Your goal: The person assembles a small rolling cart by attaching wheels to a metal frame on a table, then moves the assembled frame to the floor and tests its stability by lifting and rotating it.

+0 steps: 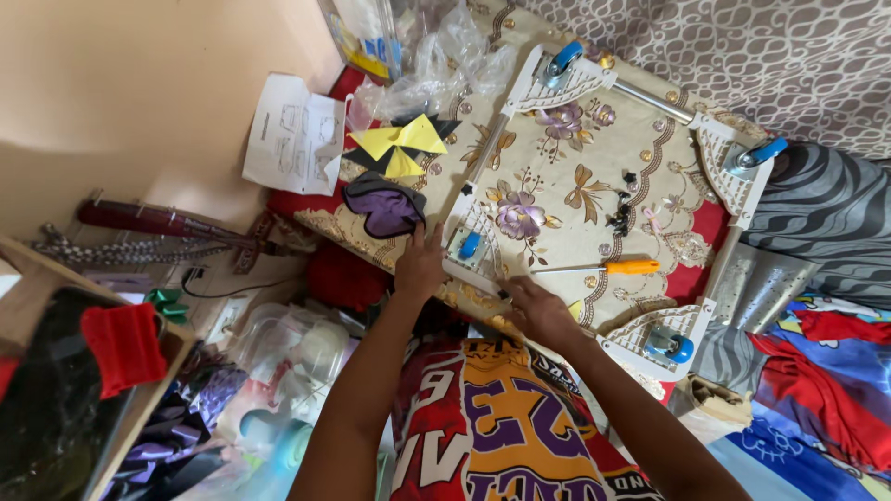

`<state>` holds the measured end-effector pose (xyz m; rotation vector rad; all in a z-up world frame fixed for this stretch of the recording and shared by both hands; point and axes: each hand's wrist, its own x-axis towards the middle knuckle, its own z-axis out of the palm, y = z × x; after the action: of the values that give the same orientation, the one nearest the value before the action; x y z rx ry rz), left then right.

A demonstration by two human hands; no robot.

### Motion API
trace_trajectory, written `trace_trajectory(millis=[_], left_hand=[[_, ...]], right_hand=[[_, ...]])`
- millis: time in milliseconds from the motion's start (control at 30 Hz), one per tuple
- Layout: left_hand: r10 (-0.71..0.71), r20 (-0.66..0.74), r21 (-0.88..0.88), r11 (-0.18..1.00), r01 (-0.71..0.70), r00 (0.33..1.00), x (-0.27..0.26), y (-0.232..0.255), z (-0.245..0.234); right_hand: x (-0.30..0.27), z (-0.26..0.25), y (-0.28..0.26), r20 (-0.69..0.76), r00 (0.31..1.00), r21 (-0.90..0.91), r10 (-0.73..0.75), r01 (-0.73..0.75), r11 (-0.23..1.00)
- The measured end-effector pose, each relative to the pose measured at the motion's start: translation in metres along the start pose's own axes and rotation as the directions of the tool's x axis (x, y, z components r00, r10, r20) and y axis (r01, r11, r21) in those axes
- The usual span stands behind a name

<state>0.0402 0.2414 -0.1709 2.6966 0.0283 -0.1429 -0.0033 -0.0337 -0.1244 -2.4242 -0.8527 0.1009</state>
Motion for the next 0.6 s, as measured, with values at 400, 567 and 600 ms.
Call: trace_trajectory(millis=[400, 567, 600], left_hand=[[0.085, -0.161, 0.044, 0.996, -0.079, 0.983, -0.001, -0.014, 0.026], [0.054, -0.114, 0.034, 0.998, -0.05, 0.992, 0.001, -0.013, 0.024], [0.044, -0.101, 0.029, 0.999, -0.042, 0.994, 0.001, -0.013, 0.024]], right_hand=[[0.009, 0.001, 0.0, 0.013, 0.996, -0.157, -0.092, 0.093, 0.983], [0.02, -0.005, -0.017, 0.572, 0.634, -0.653, 0.521, -0.032, 0.757], [0.019, -0.003, -0.016, 0.469, 0.824, -0.505, 0.319, -0.046, 0.862]])
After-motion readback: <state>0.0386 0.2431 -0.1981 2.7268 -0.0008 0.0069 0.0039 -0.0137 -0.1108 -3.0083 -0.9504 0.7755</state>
